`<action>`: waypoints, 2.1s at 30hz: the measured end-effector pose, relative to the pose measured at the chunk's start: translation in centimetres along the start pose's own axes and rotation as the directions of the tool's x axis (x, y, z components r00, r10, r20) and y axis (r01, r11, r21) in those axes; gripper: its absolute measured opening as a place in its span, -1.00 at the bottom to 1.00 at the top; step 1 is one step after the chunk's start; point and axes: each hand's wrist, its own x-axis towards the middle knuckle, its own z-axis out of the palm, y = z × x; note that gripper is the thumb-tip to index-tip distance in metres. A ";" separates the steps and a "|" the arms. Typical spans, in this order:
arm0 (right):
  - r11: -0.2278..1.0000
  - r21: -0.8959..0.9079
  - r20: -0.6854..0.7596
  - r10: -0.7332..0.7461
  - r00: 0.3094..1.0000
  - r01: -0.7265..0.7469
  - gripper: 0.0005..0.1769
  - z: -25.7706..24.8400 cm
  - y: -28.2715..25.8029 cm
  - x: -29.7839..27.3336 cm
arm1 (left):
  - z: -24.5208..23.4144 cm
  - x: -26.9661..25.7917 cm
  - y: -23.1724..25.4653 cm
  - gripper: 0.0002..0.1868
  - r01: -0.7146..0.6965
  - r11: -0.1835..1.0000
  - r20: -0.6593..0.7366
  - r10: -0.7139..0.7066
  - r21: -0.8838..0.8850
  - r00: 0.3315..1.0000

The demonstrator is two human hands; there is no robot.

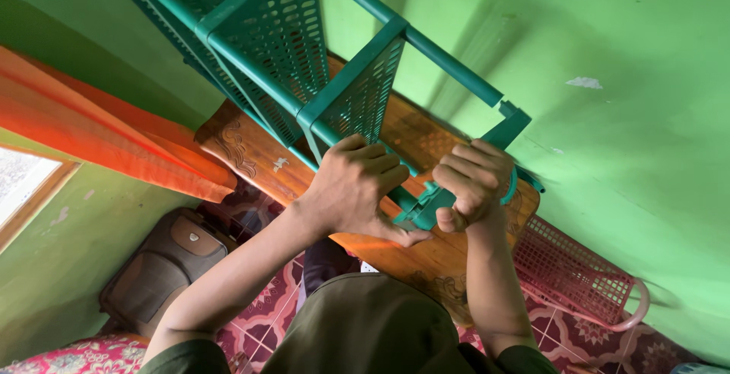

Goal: The person assembles a green plastic shelving unit on a wooden table. They connect side panels, insert horizontal bars, and attach curved handles, then place the completed unit upright on the table.

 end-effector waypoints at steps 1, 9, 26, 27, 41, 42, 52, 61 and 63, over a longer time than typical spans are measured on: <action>1.000 -0.004 0.004 -0.011 1.000 0.011 -0.11 -0.1 -0.1 0.0 | 0.0 -0.1 0.1 -0.23 -0.002 1.000 -0.004 0.002 0.006 1.000; 0.999 0.006 -0.091 -0.044 0.995 0.045 -0.12 0.3 0.1 -0.3 | 0.0 -0.2 0.3 -0.20 0.007 1.000 0.031 -0.007 0.029 0.999; 0.995 0.064 -0.060 0.075 0.995 -0.071 -0.23 0.8 -2.1 -1.0 | -0.2 -0.3 0.2 -0.22 -0.020 1.000 0.000 0.020 0.005 1.000; 0.995 0.067 -0.052 0.080 0.995 -0.077 -0.23 0.8 -2.2 -1.0 | -0.2 -0.5 0.3 -0.21 -0.027 1.000 -0.019 0.027 0.000 0.999; 0.992 0.085 -0.101 0.099 0.990 -0.090 -0.16 1.2 -3.3 -0.3 | -0.6 -1.0 0.3 -0.24 -0.002 1.000 0.044 0.002 0.001 0.999; 0.992 0.074 -0.117 0.108 0.987 -0.100 -0.17 1.2 -3.6 -0.3 | -0.6 -1.0 0.3 -0.24 -0.001 1.000 0.043 0.001 -0.003 0.999; 0.971 0.129 -0.247 0.230 0.941 -0.203 -0.19 2.2 -5.8 -0.3 | -1.1 -1.0 0.1 -0.16 -0.062 0.998 0.074 0.063 -0.010 0.995; 0.991 0.067 -0.218 0.129 0.967 -0.117 -0.25 1.8 -5.5 0.9 | 0.3 -0.9 0.7 -0.35 0.024 1.000 -0.027 -0.024 -0.019 0.999; 0.985 0.081 -0.229 0.164 0.959 -0.149 -0.28 2.0 -5.4 0.8 | 1.0 -1.0 0.5 -0.35 0.038 0.999 -0.031 -0.038 -0.012 0.999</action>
